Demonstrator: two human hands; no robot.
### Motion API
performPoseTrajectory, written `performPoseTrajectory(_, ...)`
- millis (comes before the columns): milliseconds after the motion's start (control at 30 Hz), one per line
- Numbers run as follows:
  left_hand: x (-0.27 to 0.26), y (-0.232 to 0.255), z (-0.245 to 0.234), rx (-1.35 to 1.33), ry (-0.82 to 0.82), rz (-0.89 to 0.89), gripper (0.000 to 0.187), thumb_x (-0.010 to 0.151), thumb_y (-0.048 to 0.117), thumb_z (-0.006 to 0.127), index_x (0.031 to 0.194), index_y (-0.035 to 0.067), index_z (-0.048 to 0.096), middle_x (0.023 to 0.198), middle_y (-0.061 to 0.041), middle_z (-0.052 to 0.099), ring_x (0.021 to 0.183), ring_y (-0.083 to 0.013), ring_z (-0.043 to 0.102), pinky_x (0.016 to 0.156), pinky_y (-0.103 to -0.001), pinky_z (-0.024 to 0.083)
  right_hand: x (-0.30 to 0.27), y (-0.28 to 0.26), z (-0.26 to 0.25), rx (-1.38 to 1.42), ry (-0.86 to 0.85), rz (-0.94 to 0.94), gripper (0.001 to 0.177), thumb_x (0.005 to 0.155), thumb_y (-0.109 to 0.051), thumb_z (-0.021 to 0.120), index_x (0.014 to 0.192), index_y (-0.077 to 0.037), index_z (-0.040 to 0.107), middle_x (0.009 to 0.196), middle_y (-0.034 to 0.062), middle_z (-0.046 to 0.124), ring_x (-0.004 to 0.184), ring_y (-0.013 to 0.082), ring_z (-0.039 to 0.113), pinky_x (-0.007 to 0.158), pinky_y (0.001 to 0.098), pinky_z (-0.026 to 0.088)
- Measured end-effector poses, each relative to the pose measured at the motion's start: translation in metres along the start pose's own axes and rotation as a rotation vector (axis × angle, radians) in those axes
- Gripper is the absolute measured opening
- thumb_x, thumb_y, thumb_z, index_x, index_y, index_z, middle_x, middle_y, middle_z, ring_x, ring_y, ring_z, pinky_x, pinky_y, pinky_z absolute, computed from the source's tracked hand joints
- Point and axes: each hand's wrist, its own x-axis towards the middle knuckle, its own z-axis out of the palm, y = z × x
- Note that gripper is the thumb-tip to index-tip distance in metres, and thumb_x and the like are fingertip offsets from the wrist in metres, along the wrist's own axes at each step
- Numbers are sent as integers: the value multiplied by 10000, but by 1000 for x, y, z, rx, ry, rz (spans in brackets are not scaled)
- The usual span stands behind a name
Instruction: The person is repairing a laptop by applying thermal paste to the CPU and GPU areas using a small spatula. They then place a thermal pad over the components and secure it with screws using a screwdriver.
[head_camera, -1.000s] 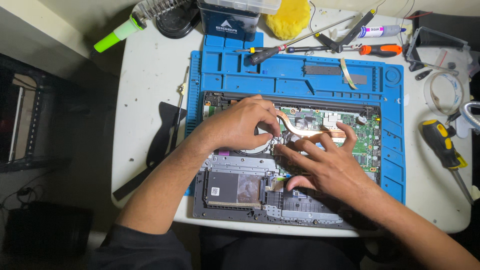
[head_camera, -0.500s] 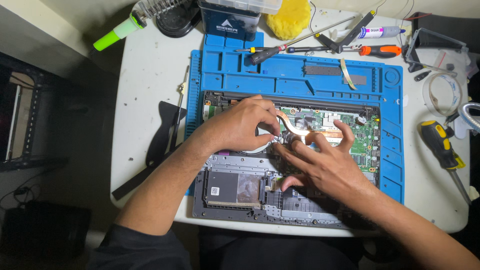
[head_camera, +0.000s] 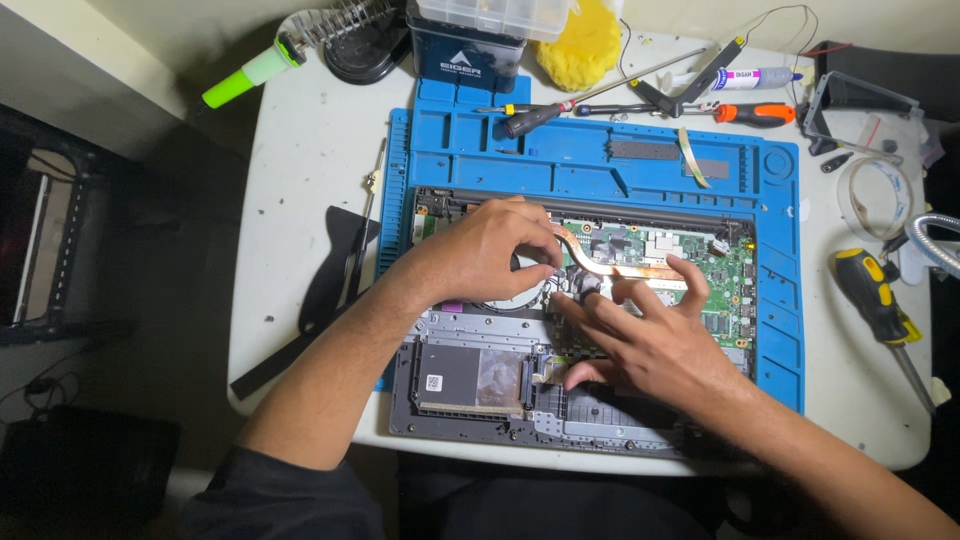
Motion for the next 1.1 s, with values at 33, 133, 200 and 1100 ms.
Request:
performPoseTrajectory(33,0,2,-2,1,1,1,106,877,174,703,912,143,798,1087,-55,757,1112,-251,643,973,-470,466,0,0,0,-1,1,-1,809,929,-871,417,1439,-282,637,1020,-67,557,961,173,598,1046,551,310)
performPoseTrajectory(133,-2,11,-8,-19,26,-6,132,906,187,708,969,112,796,1030,-61,732,967,-222,666,847,-409,519,-2,-3,1,54,2,35,795,906,-869,452,1420,-290,634,1047,-73,572,936,170,594,1030,548,320)
performPoseTrajectory(200,-4,19,-15,-54,134,83,116,909,141,703,969,108,797,996,-40,733,932,-193,691,863,-351,528,-2,-5,5,111,-18,37,779,885,-863,485,1409,-306,628,1068,-82,620,952,202,616,1050,565,309)
performPoseTrajectory(1100,-23,37,0,188,62,119,194,879,27,649,1021,52,778,1006,-157,703,1001,-321,688,903,-441,575,-22,-7,11,380,-129,183,924,791,-882,359,1391,-225,611,1121,28,682,1012,205,566,1080,734,115)
